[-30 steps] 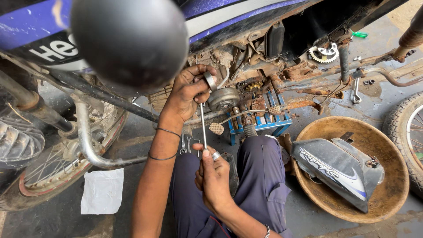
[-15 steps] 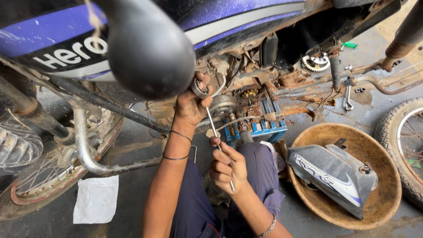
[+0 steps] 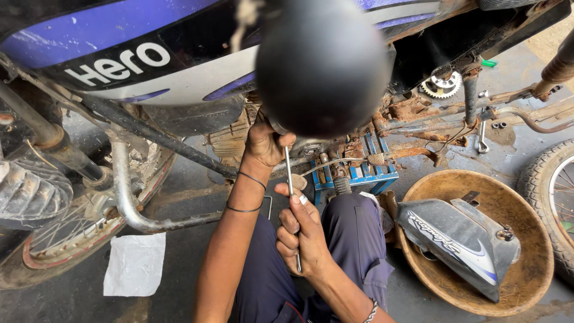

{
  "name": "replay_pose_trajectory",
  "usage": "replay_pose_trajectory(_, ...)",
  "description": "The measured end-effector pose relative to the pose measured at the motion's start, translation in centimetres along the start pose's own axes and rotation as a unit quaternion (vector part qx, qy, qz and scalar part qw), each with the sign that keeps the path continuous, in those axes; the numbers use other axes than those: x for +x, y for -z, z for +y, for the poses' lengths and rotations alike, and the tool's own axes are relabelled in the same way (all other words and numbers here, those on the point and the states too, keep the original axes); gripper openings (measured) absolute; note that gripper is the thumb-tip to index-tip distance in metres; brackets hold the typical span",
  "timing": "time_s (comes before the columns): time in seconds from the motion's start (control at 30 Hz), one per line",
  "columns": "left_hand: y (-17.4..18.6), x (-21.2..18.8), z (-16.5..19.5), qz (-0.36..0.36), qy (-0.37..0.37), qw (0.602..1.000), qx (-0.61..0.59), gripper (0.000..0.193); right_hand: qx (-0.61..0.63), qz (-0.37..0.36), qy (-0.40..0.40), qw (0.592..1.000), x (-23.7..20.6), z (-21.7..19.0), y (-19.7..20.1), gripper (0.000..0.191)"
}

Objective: The person removes a bearing from the motorcycle engine, inspects it, and then rubs grease on their hands before applying it to the engine area. The person uses a wrench to loosen a bolt and then handles the bearing by hand.

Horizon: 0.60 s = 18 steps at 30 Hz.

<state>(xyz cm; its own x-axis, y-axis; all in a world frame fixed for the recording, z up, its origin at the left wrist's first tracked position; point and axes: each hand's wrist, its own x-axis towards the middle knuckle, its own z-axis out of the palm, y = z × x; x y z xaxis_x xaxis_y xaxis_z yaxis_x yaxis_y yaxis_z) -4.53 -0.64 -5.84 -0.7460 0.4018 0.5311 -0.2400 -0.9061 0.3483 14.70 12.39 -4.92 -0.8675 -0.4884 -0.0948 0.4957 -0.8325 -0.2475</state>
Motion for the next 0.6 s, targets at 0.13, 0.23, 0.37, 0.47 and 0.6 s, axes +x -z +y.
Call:
replay_pose_trajectory(0.13, -0.3, 0.3, 0.6, 0.013, 0.031, 0.999, -0.002, 0.029, -0.032, 0.037, 0.016, 0.999, 0.2, 0.6, -0.3, 0.031)
replay_pose_trajectory(0.23, -0.9, 0.3, 0.9, 0.016, 0.044, 0.999, -0.005, 0.028, -0.053, 0.042, 0.036, 0.997, 0.5, 1.5, -0.5, 0.031)
replay_pose_trajectory(0.37, -1.6, 0.5, 1.3, 0.006, 0.065, 0.998, -0.001, 0.027, -0.094, 0.051, 0.059, 0.993, 1.0, 2.2, -0.5, 0.031)
replay_pose_trajectory(0.47, -1.8, 0.5, 1.6, -0.005, 0.074, 0.997, 0.002, 0.027, -0.17, 0.075, 0.062, 0.981, 1.3, 1.5, -0.2, 0.032)
replay_pose_trajectory(0.6, -1.9, 0.2, 1.7, -0.025, 0.087, 0.995, 0.029, 0.022, -0.349, 0.079, 0.12, 0.926, 1.1, 0.3, 0.0, 0.034)
